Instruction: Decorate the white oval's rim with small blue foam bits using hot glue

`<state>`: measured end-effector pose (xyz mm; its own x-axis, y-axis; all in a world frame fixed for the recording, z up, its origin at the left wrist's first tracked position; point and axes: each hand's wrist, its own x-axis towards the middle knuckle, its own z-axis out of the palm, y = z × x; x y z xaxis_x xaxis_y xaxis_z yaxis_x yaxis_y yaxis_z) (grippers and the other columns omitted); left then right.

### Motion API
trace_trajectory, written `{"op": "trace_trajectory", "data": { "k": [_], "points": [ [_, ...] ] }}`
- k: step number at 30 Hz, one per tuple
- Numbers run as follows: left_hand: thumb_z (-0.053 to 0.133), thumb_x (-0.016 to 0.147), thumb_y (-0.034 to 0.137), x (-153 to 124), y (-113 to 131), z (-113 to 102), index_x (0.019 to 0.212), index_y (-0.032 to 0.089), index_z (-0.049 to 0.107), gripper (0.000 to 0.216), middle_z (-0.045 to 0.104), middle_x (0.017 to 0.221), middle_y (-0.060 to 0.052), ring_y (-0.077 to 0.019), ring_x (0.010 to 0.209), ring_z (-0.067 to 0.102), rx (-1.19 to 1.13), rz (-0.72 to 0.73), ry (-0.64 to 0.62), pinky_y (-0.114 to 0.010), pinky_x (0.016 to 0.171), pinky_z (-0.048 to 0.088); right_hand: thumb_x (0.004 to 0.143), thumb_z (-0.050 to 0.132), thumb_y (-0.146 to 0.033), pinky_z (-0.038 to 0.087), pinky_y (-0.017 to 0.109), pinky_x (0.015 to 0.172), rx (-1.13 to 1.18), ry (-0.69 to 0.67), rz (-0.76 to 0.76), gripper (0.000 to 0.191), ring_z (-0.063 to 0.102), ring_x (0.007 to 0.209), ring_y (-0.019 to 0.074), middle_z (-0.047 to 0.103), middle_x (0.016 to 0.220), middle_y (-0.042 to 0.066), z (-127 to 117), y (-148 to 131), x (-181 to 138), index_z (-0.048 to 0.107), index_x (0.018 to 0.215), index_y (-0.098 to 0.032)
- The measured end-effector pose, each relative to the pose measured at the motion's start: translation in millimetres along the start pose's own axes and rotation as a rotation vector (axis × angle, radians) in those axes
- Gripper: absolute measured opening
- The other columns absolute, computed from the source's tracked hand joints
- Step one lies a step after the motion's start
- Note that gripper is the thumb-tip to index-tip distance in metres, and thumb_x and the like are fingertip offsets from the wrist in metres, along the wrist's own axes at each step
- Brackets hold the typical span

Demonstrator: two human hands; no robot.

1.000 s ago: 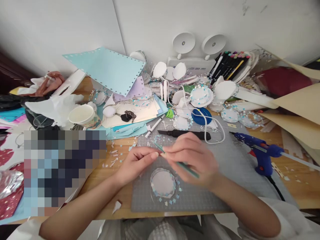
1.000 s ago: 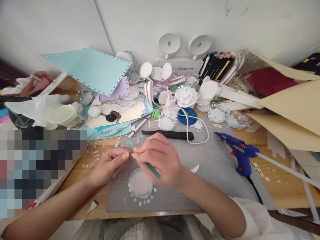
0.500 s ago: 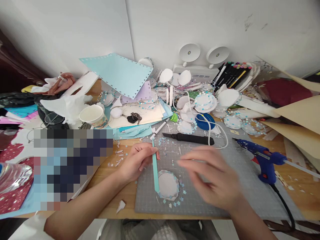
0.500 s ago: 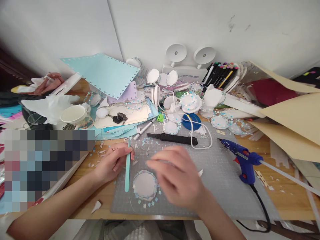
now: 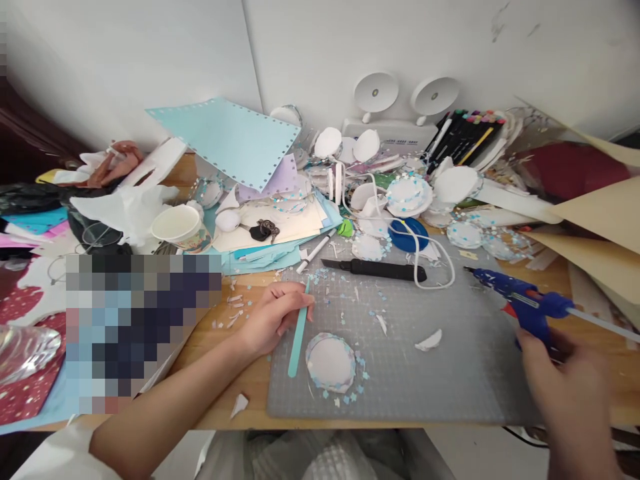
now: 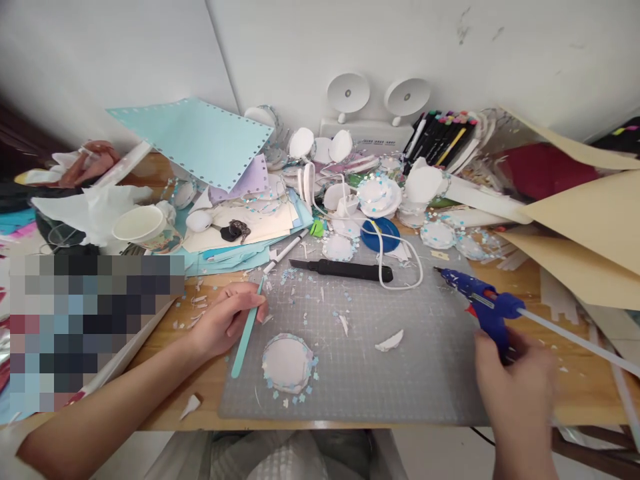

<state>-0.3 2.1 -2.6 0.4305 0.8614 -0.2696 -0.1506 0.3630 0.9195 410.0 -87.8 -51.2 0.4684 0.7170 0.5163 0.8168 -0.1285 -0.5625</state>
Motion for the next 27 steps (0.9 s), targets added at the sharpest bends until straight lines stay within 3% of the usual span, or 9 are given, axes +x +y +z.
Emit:
{"op": "trace_trajectory", "data": {
  "k": [2, 4, 6, 9, 13, 16, 20, 23, 27],
  "points": [
    [0.060, 0.074, 0.033, 0.5, 0.2, -0.2, 0.052, 0.012, 0.062, 0.030, 0.027, 0.027, 0.008, -0.0038, 0.029, 0.020, -0.001, -0.004, -0.011, -0.024, 0.042, 0.015, 0.048, 0.075, -0.030, 0.018, 0.031, 0.031, -0.149, -0.071, 0.023, 0.028, 0.032, 0.021, 0.0149, 0.038, 0.028, 0.000, 7.9, 6.4, 16.1, 0.048, 0.039, -0.027],
    [0.060, 0.075, 0.032, 0.6, 0.3, -0.3, 0.052, 0.012, 0.062, 0.030, 0.028, 0.027, 0.008, -0.0036, 0.029, 0.020, 0.004, -0.006, -0.015, -0.024, 0.041, 0.015, 0.046, 0.073, -0.031, 0.018, 0.031, 0.031, -0.209, -0.067, 0.031, 0.028, 0.029, 0.021, 0.0132, 0.037, 0.028, -0.001, 14.8, 5.9, 26.2, 0.045, 0.041, -0.028],
    [0.060, 0.075, 0.032, 0.5, 0.2, -0.5, 0.052, 0.012, 0.062, 0.031, 0.027, 0.027, 0.008, -0.0035, 0.029, 0.020, 0.014, -0.005, -0.014, -0.024, 0.040, 0.013, 0.044, 0.073, -0.033, 0.019, 0.032, 0.033, -0.213, 0.038, 0.046, 0.025, 0.030, 0.022, 0.0132, 0.043, 0.033, -0.001, 18.3, 0.4, 31.9, 0.048, 0.049, -0.029],
    [0.060, 0.074, 0.032, 0.2, -0.2, -0.7, 0.052, 0.012, 0.062, 0.030, 0.027, 0.028, 0.008, -0.0033, 0.029, 0.019, 0.024, -0.006, -0.014, -0.024, 0.039, 0.011, 0.034, 0.076, -0.040, 0.017, 0.033, 0.033, -0.258, 0.259, 0.097, 0.038, 0.024, 0.021, 0.0107, 0.037, 0.028, -0.002, 17.4, -17.0, 41.0, 0.040, 0.042, -0.030],
    [0.061, 0.074, 0.033, 0.2, -1.3, -0.8, 0.052, 0.012, 0.062, 0.030, 0.027, 0.028, 0.008, -0.0037, 0.029, 0.018, 0.040, -0.017, -0.020, -0.023, 0.038, 0.011, 0.024, 0.081, -0.037, 0.022, 0.034, 0.035, -0.245, 0.409, 0.041, 0.044, 0.032, 0.024, 0.0123, 0.038, 0.028, 0.001, 14.8, -66.4, 56.9, 0.039, 0.035, -0.029],
    [0.062, 0.073, 0.035, 0.5, -1.9, -0.4, 0.052, 0.012, 0.061, 0.031, 0.027, 0.029, 0.008, -0.0037, 0.029, 0.019, 0.047, -0.021, -0.033, -0.023, 0.037, 0.011, 0.041, 0.079, -0.029, 0.031, 0.031, 0.038, -0.099, 0.319, -0.126, 0.030, 0.046, 0.030, 0.0152, 0.046, 0.034, 0.001, 22.7, -118.3, 56.2, 0.050, 0.041, -0.024],
    [0.063, 0.072, 0.035, 0.7, -1.9, 0.3, 0.051, 0.012, 0.061, 0.031, 0.029, 0.029, 0.008, -0.0033, 0.028, 0.020, 0.059, -0.022, -0.043, -0.022, 0.036, 0.011, 0.059, 0.068, -0.025, 0.032, 0.026, 0.035, 0.096, 0.016, -0.433, 0.028, 0.043, 0.029, 0.0121, 0.045, 0.033, -0.001, 47.7, -170.5, 33.5, 0.046, 0.042, -0.021],
    [0.062, 0.074, 0.033, 0.1, -1.1, 0.3, 0.052, 0.013, 0.061, 0.030, 0.030, 0.029, 0.008, -0.0033, 0.027, 0.021, 0.079, -0.027, -0.080, -0.022, 0.035, 0.013, 0.062, 0.062, -0.024, 0.035, 0.025, 0.035, 0.169, -0.119, -0.507, 0.027, 0.044, 0.030, 0.0121, 0.046, 0.034, -0.002, 67.3, -181.7, 13.7, 0.043, 0.042, -0.021],
    [0.060, 0.076, 0.032, -1.5, 1.7, 0.3, 0.053, 0.012, 0.062, 0.031, 0.030, 0.031, 0.007, -0.0034, 0.028, 0.023, 0.142, -0.027, -0.139, -0.021, 0.034, 0.014, 0.065, 0.060, -0.026, 0.040, 0.025, 0.040, 0.202, -0.259, -0.447, 0.028, 0.048, 0.036, 0.0129, 0.047, 0.036, -0.003, 80.6, -176.4, -2.4, 0.042, 0.044, -0.023]
  ]
}}
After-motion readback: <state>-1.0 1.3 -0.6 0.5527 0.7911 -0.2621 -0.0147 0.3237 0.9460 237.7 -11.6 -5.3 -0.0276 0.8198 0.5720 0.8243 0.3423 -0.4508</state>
